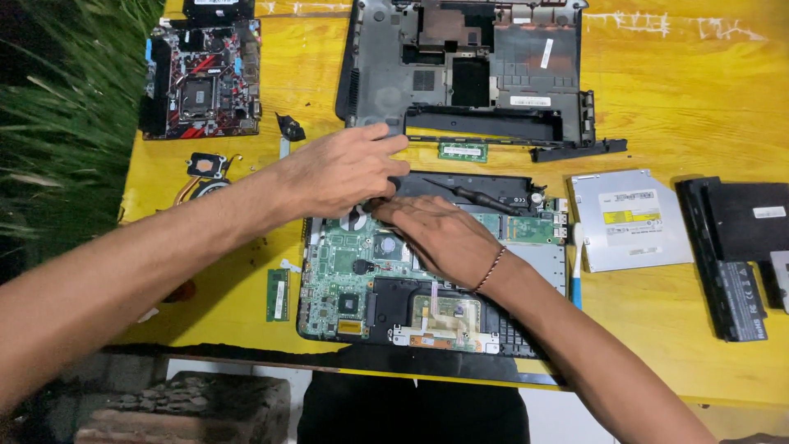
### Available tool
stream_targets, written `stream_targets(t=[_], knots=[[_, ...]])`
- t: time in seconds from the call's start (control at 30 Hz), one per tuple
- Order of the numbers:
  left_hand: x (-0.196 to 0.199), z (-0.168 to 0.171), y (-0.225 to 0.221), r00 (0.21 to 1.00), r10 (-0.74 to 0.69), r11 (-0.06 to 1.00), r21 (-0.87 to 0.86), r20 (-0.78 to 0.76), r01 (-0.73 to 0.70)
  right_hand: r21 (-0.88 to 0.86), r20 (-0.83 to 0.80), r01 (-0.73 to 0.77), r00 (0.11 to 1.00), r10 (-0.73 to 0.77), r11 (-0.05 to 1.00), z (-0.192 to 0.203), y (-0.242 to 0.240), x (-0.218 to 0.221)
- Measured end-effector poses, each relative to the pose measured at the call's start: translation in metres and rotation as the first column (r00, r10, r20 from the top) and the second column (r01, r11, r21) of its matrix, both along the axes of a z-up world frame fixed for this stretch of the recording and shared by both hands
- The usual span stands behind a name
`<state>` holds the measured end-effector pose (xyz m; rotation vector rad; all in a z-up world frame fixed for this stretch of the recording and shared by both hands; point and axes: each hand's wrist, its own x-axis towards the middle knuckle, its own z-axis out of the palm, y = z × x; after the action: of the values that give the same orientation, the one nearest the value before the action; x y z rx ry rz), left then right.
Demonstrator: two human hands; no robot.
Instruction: Disassembling a laptop to remove the motherboard and other internal components like the cooling fan and keyboard.
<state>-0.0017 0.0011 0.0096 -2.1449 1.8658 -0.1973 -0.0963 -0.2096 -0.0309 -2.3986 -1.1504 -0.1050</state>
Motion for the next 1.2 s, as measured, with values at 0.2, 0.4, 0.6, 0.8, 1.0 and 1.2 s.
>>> stream_targets(t=[0.2, 0.4, 0.6, 0.8, 1.0, 1.2], knots=[[0.002, -0.008, 0.0, 1.0, 0.013, 1.0, 0.006, 0.011, -0.013, 0.022, 0.038, -0.01, 0.999, 0.009, 1.0, -0.011, -0.003, 0.002], [0.007, -0.021, -0.002, 1.0, 0.022, 1.0, 0.022, 0.017, -0.022, 0.04, 0.045, -0.021, 0.999, 0.019, 0.999, -0.016, -0.004, 0.004], [0.007, -0.019, -0.003, 0.999, 0.015, 0.999, 0.046, 0.032, -0.016, 0.057, 0.084, -0.025, 0.996, 0.021, 0.998, -0.017, -0.004, 0.003], [0.005, -0.012, -0.004, 0.999, -0.006, 0.999, 0.051, 0.031, 0.004, 0.073, 0.075, -0.029, 0.997, 0.023, 0.997, -0.019, -0.005, 0.003], [0.006, -0.01, -0.004, 0.999, -0.025, 1.0, -0.005, 0.02, 0.026, 0.061, 0.042, -0.027, 0.999, 0.024, 0.998, -0.017, -0.006, 0.004], [0.007, -0.012, -0.005, 0.999, -0.023, 1.0, -0.012, 0.024, 0.023, 0.027, -0.032, -0.035, 0.999, 0.036, 0.999, -0.007, -0.005, 0.003]])
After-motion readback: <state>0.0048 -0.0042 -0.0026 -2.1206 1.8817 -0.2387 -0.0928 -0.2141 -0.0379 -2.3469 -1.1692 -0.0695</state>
